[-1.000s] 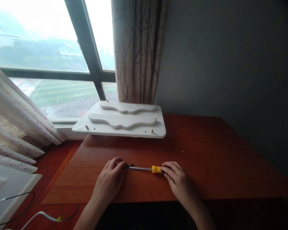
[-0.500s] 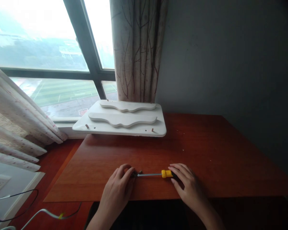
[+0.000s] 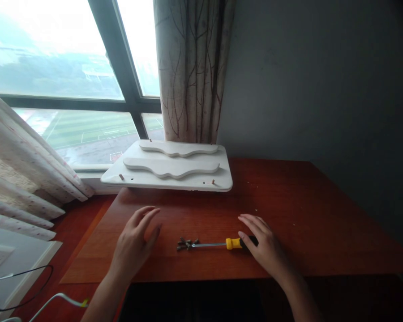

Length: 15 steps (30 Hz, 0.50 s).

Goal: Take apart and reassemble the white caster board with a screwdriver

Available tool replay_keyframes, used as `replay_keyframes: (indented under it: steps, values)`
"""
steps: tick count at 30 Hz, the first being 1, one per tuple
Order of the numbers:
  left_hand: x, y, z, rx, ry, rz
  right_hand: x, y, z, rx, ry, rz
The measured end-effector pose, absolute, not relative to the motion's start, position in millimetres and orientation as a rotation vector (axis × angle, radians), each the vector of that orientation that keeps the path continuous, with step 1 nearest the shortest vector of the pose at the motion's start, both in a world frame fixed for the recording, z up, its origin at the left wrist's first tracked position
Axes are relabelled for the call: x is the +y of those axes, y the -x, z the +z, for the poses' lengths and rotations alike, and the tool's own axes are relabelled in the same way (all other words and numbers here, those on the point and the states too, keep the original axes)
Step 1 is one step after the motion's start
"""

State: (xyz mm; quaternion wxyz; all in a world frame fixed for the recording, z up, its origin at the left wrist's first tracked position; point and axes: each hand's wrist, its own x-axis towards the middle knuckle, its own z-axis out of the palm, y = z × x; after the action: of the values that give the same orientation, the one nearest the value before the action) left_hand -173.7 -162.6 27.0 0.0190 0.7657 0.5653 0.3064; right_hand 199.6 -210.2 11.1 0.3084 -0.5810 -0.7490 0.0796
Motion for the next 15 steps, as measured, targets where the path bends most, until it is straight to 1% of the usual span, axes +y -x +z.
replay_keyframes:
  steps: [4, 7, 9, 12, 15]
  values:
    - [-128, 204, 49, 2.066, -2.309, 0.999, -166, -197, 34, -2.0, 1.463, 0.213]
    - [-102, 227, 69, 2.302, -2.098, 0.922, -127, -189, 53, -2.029, 1.438, 0.248]
    - [-85, 239, 81, 2.418, -2.034, 0.844, -104, -180, 63, -2.06, 1.469, 0.196]
    - [-62, 251, 89, 2.456, -2.071, 0.68, -77, -162, 72, -2.137, 1.497, 0.118]
    - [-46, 256, 88, 2.463, -2.1, 0.604, -60, -145, 73, -2.169, 1.5, 0.101]
